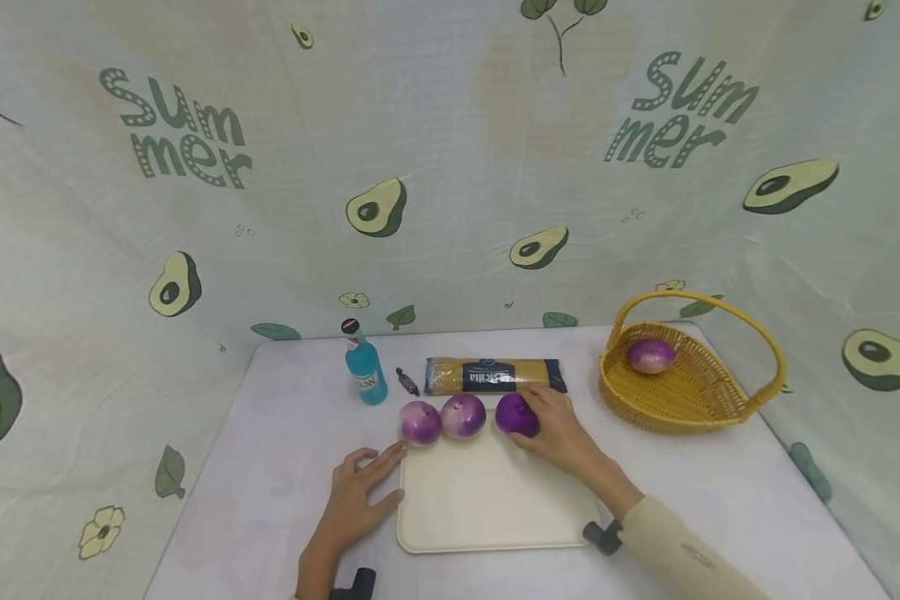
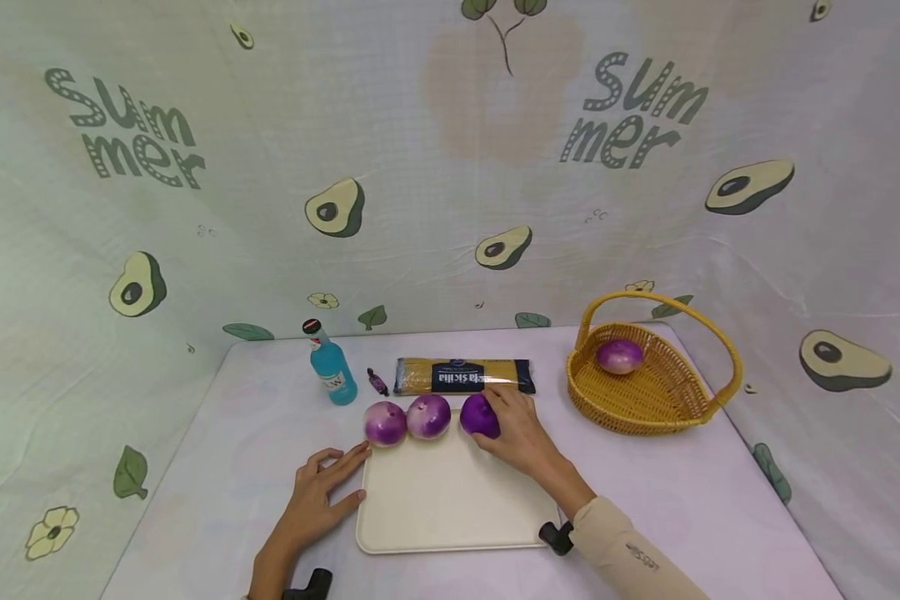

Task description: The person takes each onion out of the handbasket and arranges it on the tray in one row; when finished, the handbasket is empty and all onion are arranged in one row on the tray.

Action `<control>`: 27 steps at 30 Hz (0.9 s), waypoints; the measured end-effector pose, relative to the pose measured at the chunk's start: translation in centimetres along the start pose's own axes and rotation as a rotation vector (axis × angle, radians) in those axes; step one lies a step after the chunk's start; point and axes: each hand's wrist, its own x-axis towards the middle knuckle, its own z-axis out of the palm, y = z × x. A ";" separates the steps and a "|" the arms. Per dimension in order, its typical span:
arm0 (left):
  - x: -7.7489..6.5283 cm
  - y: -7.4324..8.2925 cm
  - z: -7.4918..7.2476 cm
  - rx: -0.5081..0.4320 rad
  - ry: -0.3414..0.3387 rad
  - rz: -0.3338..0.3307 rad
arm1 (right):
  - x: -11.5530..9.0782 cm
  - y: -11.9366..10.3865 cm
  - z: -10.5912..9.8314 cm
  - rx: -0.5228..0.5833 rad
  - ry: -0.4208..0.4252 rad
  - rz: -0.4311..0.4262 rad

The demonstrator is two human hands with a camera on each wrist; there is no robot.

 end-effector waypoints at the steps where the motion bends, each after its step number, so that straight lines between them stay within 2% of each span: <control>1: 0.0 0.0 0.0 0.002 -0.001 0.000 | 0.0 0.0 0.1 -0.003 -0.003 0.005; 15: -0.1 -0.2 0.3 -0.001 0.003 0.016 | -0.1 0.3 1.8 0.011 -0.051 0.046; 20: 0.0 -0.1 0.3 -0.002 0.006 0.027 | -0.1 0.5 2.1 0.023 -0.042 0.041; 27: 0.1 0.0 -0.1 0.000 0.006 -0.003 | 0.5 0.3 2.5 0.047 -0.028 0.019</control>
